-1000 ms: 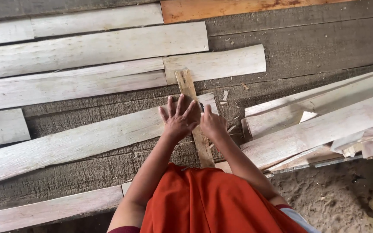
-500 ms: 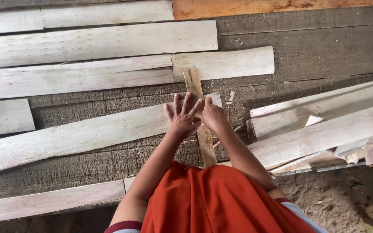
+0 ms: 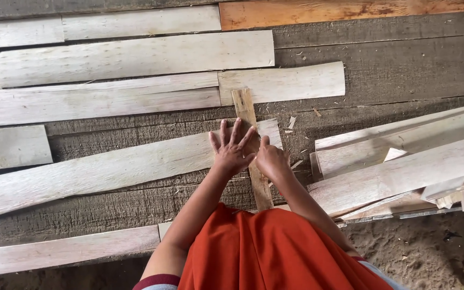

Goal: The person uses a red utility knife to cut thin wooden planks on a wooden workbench. They align the planks, score the wood, and snap off sections to create smaller pieces.

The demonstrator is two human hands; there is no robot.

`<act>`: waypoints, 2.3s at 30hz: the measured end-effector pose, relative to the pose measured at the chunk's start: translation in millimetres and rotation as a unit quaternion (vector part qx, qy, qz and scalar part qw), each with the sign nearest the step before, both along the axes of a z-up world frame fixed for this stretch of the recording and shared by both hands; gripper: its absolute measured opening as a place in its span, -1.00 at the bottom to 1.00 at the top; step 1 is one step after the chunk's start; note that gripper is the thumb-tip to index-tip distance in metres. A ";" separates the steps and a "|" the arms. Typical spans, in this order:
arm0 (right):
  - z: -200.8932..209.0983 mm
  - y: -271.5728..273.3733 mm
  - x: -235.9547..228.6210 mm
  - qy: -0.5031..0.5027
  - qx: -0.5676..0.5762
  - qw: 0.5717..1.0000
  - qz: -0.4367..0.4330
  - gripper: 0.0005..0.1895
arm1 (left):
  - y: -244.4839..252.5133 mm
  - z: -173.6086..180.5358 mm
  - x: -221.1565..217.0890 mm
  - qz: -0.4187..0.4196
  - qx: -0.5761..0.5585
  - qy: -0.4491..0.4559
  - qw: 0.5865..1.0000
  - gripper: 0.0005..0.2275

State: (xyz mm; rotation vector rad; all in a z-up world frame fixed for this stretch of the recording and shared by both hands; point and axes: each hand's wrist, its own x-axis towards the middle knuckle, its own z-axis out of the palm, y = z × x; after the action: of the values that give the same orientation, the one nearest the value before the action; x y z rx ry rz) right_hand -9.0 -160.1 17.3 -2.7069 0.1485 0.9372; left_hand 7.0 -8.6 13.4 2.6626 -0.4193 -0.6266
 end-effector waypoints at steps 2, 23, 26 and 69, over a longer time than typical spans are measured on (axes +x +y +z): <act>11.4 1.9 -6.5 -0.010 0.012 1.000 -0.010 -0.74 | 0.7 -1.3 0.7 0.002 0.000 0.006 1.000 -0.23; -19.8 -9.5 -73.1 -0.067 -0.088 0.992 0.056 -0.67 | -0.5 13.2 2.5 -0.006 0.005 0.038 0.999 -0.24; -23.1 -7.9 -75.5 -0.092 -0.093 0.990 0.061 -0.66 | 0.5 11.3 3.0 -0.010 0.007 0.038 0.999 -0.23; 21.3 4.5 33.4 0.008 -0.007 1.000 0.024 -0.70 | -0.6 13.8 2.6 0.002 0.010 0.026 1.000 -0.26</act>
State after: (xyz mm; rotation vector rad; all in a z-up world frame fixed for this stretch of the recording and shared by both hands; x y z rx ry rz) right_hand 24.4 -155.6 38.6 -2.7274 0.0927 0.9739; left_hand 9.6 -9.2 27.2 2.6596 -0.3934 -0.7014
